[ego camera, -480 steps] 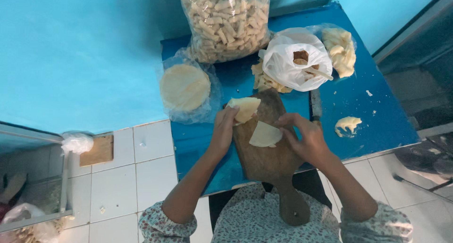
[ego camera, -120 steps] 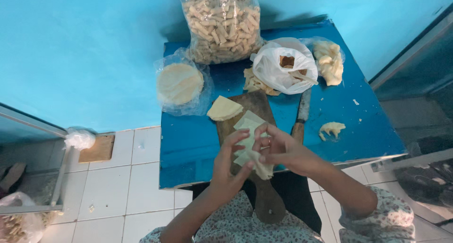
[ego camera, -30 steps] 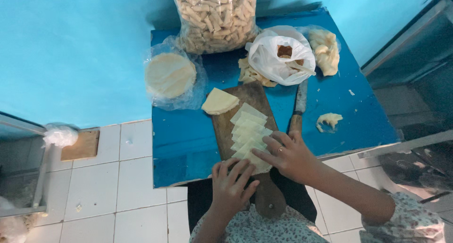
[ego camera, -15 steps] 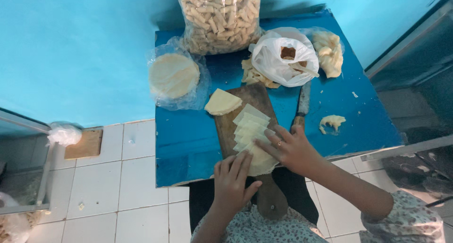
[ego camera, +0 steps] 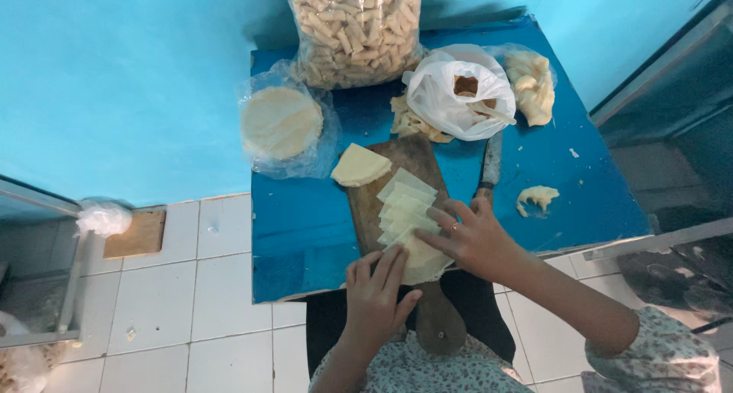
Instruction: The person sits at a blue table and folds thin square wrappers by hand, placing a brown filling from a plastic bag onto each wrapper and folding it closed, stacking the folded pieces on a wooden board. A knife and dough pieces rest on the table, and a bag of fried snack pieces sits nearby.
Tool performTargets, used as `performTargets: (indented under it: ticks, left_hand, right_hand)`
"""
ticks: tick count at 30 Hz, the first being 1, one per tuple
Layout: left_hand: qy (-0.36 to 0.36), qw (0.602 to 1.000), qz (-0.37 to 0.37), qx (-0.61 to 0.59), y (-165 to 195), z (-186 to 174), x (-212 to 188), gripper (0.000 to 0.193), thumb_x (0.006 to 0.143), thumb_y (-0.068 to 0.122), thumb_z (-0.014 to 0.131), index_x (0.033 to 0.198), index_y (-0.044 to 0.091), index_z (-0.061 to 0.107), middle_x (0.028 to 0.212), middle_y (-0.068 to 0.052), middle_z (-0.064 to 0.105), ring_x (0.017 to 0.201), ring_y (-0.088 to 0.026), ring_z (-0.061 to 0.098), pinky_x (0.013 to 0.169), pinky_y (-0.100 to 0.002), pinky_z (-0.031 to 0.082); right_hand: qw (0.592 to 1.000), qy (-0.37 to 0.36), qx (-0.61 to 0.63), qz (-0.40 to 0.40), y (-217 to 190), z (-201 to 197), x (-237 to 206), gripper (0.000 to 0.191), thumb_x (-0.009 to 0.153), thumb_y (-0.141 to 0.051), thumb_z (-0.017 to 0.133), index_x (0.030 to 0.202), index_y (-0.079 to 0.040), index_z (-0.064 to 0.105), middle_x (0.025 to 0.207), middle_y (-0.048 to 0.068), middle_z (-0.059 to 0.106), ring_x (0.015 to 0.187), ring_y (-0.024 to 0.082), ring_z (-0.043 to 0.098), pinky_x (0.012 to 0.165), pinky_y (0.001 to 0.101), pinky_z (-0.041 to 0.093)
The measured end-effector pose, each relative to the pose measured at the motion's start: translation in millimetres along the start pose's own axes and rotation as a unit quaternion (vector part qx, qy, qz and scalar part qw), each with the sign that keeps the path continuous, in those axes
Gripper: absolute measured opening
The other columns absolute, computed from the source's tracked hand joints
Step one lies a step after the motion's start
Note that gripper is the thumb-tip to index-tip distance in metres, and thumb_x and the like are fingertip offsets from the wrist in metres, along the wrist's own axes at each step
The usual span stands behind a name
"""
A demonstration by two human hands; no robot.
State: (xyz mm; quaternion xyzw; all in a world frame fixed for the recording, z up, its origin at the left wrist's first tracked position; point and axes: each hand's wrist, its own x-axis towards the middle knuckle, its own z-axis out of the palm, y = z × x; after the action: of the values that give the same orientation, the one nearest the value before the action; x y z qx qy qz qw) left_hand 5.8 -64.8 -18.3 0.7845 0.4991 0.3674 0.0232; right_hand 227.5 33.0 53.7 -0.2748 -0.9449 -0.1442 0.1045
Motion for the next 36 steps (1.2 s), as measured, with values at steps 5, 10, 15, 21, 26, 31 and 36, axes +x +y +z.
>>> performTargets:
  ticks: [5,10,15,21,26,31,36]
  left_hand:
    - [0.015,1.000,-0.004,-0.026,3,-4,3,0.060,0.106,0.050,0.051,0.136,-0.001,0.062,0.142,-0.015,0.059,0.123,-0.034,0.054,0.101,-0.051,0.039]
    - [0.043,0.999,-0.009,-0.007,-4,-5,20,0.054,0.103,0.043,0.055,0.136,0.000,0.062,0.141,-0.014,0.058,0.127,-0.034,0.053,0.103,-0.053,0.038]
    - [0.004,1.000,-0.019,-0.008,-10,-7,29,0.058,0.099,0.041,0.056,0.138,-0.002,0.061,0.144,-0.014,0.059,0.131,-0.035,0.051,0.103,-0.054,0.037]
    - [0.008,1.000,-0.027,0.002,-9,-3,29,0.055,0.101,0.041,0.057,0.136,-0.001,0.062,0.143,-0.014,0.059,0.132,-0.035,0.050,0.103,-0.055,0.037]
    - [0.007,0.999,-0.031,-0.001,-8,-4,27,0.056,0.101,0.042,0.055,0.137,-0.001,0.063,0.143,-0.014,0.060,0.132,-0.035,0.050,0.103,-0.054,0.037]
    - [0.005,0.999,-0.033,0.010,-7,-5,28,0.054,0.103,0.044,0.056,0.135,0.001,0.063,0.143,-0.014,0.060,0.133,-0.034,0.051,0.103,-0.057,0.034]
    - [0.002,0.999,-0.035,0.031,-13,-3,42,0.057,0.101,0.043,0.054,0.143,0.003,0.058,0.150,-0.012,0.055,0.134,-0.035,0.047,0.107,-0.063,0.028]
  right_hand:
    - [0.998,0.030,0.029,0.056,11,0,6,0.054,0.073,-0.014,0.081,0.125,-0.024,0.068,0.125,0.005,0.058,0.118,0.027,0.054,0.082,0.0469,0.039]
    - [0.997,0.023,0.056,0.049,8,6,16,0.073,0.065,-0.015,0.082,0.136,-0.027,0.068,0.124,0.006,0.058,0.115,0.028,0.053,0.080,0.0470,0.038]
    - [1.000,-0.009,0.002,0.026,9,10,17,0.078,0.060,-0.024,0.084,0.137,-0.025,0.067,0.129,0.011,0.057,0.117,0.031,0.053,0.079,0.0500,0.039]
    - [0.998,0.020,-0.042,0.048,11,10,11,0.071,0.071,-0.029,0.083,0.140,-0.024,0.065,0.133,0.010,0.056,0.122,0.032,0.050,0.084,0.0513,0.039]
    - [0.999,-0.006,-0.041,0.029,7,15,15,0.072,0.065,-0.030,0.085,0.134,-0.029,0.067,0.133,0.012,0.056,0.120,0.034,0.051,0.082,0.0528,0.040]
    - [0.997,-0.004,-0.032,0.071,18,13,16,0.074,0.063,-0.026,0.087,0.134,-0.027,0.066,0.134,0.012,0.056,0.120,0.033,0.051,0.084,0.0515,0.040]
    - [0.996,-0.008,0.036,0.080,17,15,26,0.087,0.058,-0.021,0.086,0.142,-0.033,0.064,0.130,0.010,0.054,0.118,0.033,0.051,0.085,0.0492,0.041]
